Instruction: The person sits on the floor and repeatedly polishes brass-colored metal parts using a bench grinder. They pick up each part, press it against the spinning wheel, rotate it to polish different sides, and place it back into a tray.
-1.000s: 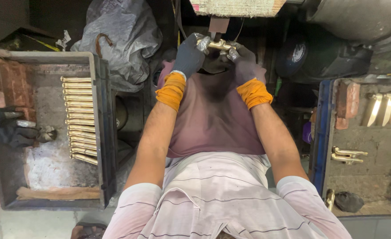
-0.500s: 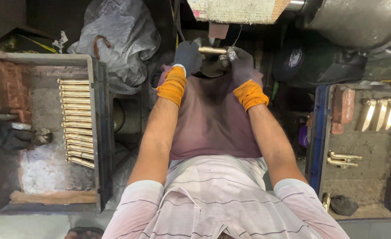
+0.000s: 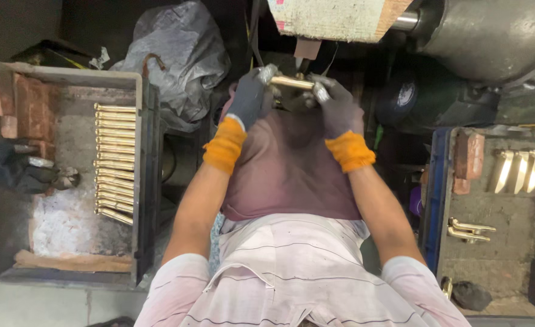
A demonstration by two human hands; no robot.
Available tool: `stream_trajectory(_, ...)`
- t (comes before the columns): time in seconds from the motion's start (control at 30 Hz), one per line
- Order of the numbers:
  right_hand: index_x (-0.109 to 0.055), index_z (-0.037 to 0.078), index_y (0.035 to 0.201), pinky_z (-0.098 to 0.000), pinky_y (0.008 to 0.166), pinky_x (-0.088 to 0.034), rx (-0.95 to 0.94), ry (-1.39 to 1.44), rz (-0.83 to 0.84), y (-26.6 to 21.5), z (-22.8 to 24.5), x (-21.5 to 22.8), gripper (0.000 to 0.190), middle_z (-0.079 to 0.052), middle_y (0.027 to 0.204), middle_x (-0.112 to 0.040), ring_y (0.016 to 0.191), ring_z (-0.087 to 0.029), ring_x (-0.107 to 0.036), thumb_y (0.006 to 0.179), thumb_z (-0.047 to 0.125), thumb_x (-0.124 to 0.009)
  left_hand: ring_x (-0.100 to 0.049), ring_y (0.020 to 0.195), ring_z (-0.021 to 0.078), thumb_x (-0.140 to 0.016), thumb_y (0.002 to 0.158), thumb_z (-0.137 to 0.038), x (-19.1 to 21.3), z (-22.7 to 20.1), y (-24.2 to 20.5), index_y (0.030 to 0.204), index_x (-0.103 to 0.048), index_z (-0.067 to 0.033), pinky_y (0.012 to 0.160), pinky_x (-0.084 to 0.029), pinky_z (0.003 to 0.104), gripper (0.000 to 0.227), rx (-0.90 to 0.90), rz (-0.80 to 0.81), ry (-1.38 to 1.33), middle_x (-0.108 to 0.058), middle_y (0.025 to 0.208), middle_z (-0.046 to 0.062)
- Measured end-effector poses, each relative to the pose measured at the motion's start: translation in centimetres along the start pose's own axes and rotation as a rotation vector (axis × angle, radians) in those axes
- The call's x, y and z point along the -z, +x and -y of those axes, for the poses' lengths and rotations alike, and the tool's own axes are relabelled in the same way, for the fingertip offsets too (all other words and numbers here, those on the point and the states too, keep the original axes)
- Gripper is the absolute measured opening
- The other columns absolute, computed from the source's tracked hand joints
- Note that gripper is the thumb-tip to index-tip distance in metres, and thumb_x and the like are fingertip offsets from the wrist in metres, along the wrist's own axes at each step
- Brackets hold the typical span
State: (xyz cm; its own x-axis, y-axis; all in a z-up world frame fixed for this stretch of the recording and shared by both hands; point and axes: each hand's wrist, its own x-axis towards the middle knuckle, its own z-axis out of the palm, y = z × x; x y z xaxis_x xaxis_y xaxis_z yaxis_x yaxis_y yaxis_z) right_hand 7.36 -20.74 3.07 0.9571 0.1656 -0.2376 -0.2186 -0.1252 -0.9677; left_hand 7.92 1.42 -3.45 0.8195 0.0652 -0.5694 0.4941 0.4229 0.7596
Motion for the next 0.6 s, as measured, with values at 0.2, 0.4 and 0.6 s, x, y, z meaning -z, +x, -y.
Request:
stream_trajectory(0.2, -0.067, -0.003, 0.13, -0.0248, 0.077, -0.056, 0.13, 0.049, 0.034, -6.0, 3.4, 0.9, 0.029, -0.008, 0.101, -0.073, 0.084, -0.011, -0.067, 0.103, -0.001, -0.056, -0.063, 0.064, 0.0113, -0.048, 0.104, -0.026, 0.5, -1.5, -7.4, 0.128, -0.065, -0.0003, 0.056, -0.047, 0.027, 0.039, -0.135, 0.432, -0.101, -0.073, 0.085, 0.009)
stream_trajectory(0.4, -0.067, -0.006, 0.128, -0.0269, 0.089, -0.057, 0.404, -0.187, -0.008, -9.1, 4.8, 1.6, 0.026, -0.013, 0.122, -0.069, 0.103, -0.017, -0.068, 0.104, -0.006, -0.056, -0.052, 0.072, 0.002, -0.065, 0.109, -0.017, -0.3, -2.3, -13.7, 0.139, -0.064, -0.0051, 0.059, -0.041, 0.021, 0.032, -0.518, 0.36, 0.312, -0.068, 0.096, -0.001)
stream_trajectory(0.6, -0.067, -0.002, 0.124, -0.026, 0.082, -0.057, 0.238, -0.066, -0.058, -10.6, 4.6, 1.9, 0.025, -0.008, 0.109, -0.072, 0.093, -0.013, -0.069, 0.099, -0.004, -0.062, -0.044, 0.063, 0.0009, -0.07, 0.101, -0.016, -0.7, -3.6, -16.1, 0.139, -0.063, -0.0098, 0.052, -0.034, 0.019, 0.039, -0.363, 0.361, 0.342, -0.058, 0.086, -0.007)
